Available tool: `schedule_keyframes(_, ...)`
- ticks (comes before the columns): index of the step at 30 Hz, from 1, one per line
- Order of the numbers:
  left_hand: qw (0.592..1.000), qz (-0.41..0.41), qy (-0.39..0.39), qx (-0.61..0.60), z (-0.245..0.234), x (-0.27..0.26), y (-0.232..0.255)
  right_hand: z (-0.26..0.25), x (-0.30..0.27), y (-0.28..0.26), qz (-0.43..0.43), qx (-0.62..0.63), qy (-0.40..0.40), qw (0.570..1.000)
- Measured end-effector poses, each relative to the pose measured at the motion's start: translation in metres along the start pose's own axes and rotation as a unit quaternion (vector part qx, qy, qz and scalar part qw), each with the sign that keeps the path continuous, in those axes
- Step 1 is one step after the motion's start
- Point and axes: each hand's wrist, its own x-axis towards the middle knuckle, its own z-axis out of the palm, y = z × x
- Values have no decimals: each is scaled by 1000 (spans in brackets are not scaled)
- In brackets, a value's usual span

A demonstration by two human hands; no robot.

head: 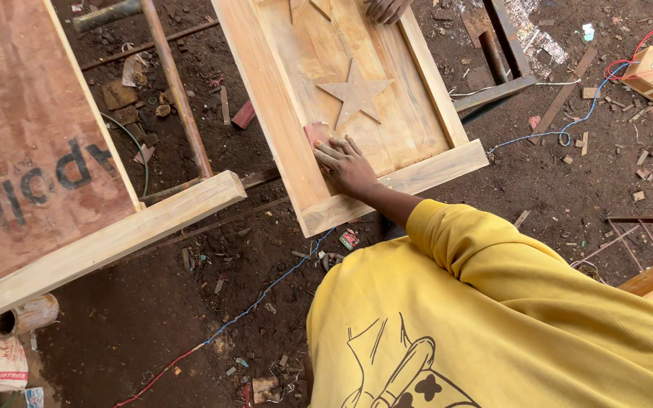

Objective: The person sands a wooden board with a star-shaped cutout using a sanding block. The person repeatedly rubs the sanding block over the flat surfaces and edges of the board, occasionally adjusting grip and position.

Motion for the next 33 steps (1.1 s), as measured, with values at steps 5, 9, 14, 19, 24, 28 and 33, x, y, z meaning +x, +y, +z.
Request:
schedule_keyframes(5,997,46,45,-47,52,-28,-7,-19,22,15,-37,21,-44,998)
schedule_keyframes(9,986,135,79,-57,101,-6,17,-38,38,35,-75,56,-97,991)
schedule_keyframes(14,953,296,60,-5,155,10,68,-77,28,58,-140,100,-106,979)
schedule_keyframes(19,881,449,20,147,228,-26,125,-112,-21,114,-94,88,-33,991)
schedule_keyframes(24,703,587,-12,402,307,-57,146,-136,-64,135,67,105,-23,992)
schedule_keyframes(28,510,694,-112,495,355,-78,148,-123,-41,125,147,46,-76,985)
schedule_keyframes(33,551,634,-189,508,355,-85,148,-60,-41,98,279,-38,-58,958)
